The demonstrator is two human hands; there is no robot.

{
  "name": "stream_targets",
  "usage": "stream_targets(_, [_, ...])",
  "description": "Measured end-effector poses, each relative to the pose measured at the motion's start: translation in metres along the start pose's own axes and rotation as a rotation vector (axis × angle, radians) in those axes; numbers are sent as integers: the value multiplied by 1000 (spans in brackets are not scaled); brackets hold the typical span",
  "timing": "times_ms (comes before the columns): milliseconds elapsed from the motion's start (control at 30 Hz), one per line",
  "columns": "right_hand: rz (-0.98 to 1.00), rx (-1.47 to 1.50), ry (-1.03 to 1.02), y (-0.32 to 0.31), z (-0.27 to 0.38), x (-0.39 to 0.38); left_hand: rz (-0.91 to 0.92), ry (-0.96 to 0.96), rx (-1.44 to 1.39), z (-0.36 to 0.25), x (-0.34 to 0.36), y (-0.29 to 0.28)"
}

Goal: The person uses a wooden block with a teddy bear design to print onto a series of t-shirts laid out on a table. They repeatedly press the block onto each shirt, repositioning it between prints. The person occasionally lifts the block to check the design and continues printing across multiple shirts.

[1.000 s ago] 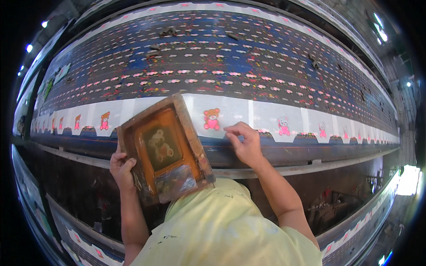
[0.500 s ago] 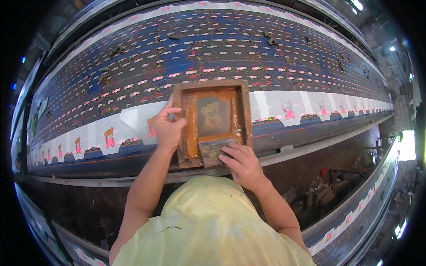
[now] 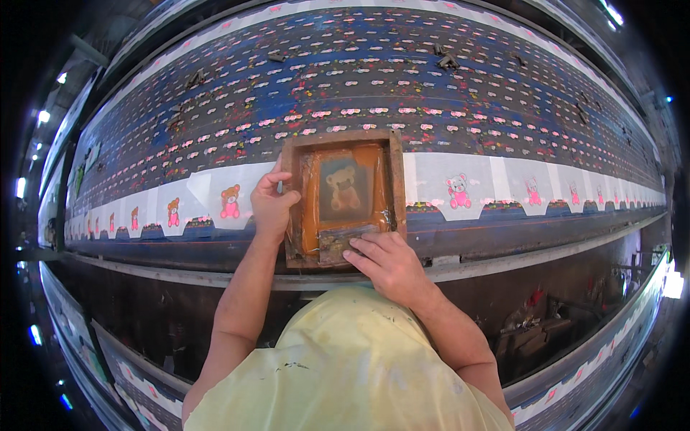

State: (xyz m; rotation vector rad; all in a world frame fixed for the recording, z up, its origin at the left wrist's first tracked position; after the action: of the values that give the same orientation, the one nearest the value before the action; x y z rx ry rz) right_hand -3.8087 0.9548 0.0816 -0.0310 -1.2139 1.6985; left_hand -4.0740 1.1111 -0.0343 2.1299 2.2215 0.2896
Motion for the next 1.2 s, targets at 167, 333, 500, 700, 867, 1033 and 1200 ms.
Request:
stream_targets(167, [33,10,27,4,-10,7,5,-16,1,6,1,4])
stream_targets(333, [48,51,143,8,-22,7,14,-50,30,24,-6,15])
stream_targets(500, [62,92,206,9,-26,20,12,-110,81,34,-6,12])
stream_targets(700, [175,39,280,11,-23,36,21,-141,-14,46,-5,13])
stream_targets(867, [347,-90,313,19,-21,42,30,-160,14,51,-6,14])
stream_targets(1033, [447,33,383,6,-44,55,22,-146,31,50,-8,16])
stream_targets(1200, [393,11,388,3,-80,83,18,-120,30,49,-7,17])
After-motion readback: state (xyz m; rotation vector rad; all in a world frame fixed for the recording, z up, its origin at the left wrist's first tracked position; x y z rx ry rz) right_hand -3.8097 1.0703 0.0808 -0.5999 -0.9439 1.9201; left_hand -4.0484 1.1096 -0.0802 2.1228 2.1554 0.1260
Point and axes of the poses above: each hand's wrist, its own x-axis towards the middle knuckle, its own y-axis out of the palm, z = x × y, the point moved 7 cm from there along x, towards the middle knuckle, and after that the axes turned 4 degrees about x, right-handed, at the moved point
